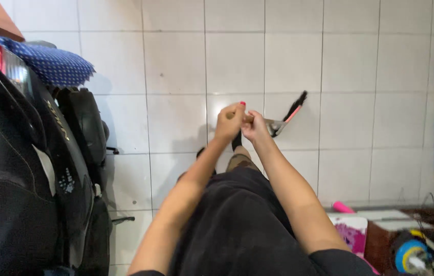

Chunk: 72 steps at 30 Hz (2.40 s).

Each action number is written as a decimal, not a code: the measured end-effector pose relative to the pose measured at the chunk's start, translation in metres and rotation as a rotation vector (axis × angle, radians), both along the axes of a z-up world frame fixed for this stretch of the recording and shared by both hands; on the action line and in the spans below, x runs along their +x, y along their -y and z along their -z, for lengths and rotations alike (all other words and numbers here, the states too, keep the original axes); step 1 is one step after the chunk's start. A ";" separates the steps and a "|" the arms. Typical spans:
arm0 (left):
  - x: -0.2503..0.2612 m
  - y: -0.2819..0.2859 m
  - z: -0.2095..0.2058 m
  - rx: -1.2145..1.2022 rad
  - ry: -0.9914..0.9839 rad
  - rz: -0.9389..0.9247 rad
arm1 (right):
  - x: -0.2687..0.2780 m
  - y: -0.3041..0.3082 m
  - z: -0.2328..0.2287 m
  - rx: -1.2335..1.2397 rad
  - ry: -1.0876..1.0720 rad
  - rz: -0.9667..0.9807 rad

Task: Sweeping the tiled floor of a room containing a motorcycle and furniture.

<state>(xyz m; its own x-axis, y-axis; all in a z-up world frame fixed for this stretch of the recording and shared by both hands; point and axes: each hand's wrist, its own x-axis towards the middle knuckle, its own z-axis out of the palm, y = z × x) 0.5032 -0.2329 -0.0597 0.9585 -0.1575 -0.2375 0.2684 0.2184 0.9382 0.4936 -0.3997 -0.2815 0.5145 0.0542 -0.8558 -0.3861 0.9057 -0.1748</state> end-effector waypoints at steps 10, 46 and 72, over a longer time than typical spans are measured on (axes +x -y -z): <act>0.055 0.011 -0.102 0.440 0.188 -0.387 | 0.101 -0.057 -0.156 0.020 0.152 -0.381; -0.060 -0.036 -0.173 0.373 0.506 -0.838 | 0.053 -0.119 -0.247 0.390 0.300 -0.954; -0.225 0.073 -0.146 1.174 0.508 -1.321 | -0.160 -0.055 -0.193 1.111 -0.359 -1.104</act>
<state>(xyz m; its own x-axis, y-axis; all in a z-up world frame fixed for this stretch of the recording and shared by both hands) 0.2782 -0.3058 0.0859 0.3101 0.6828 0.6615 0.1618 -0.7236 0.6710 0.3332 -0.3443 -0.0884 -0.4048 0.8916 -0.2029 -0.7791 -0.2201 0.5871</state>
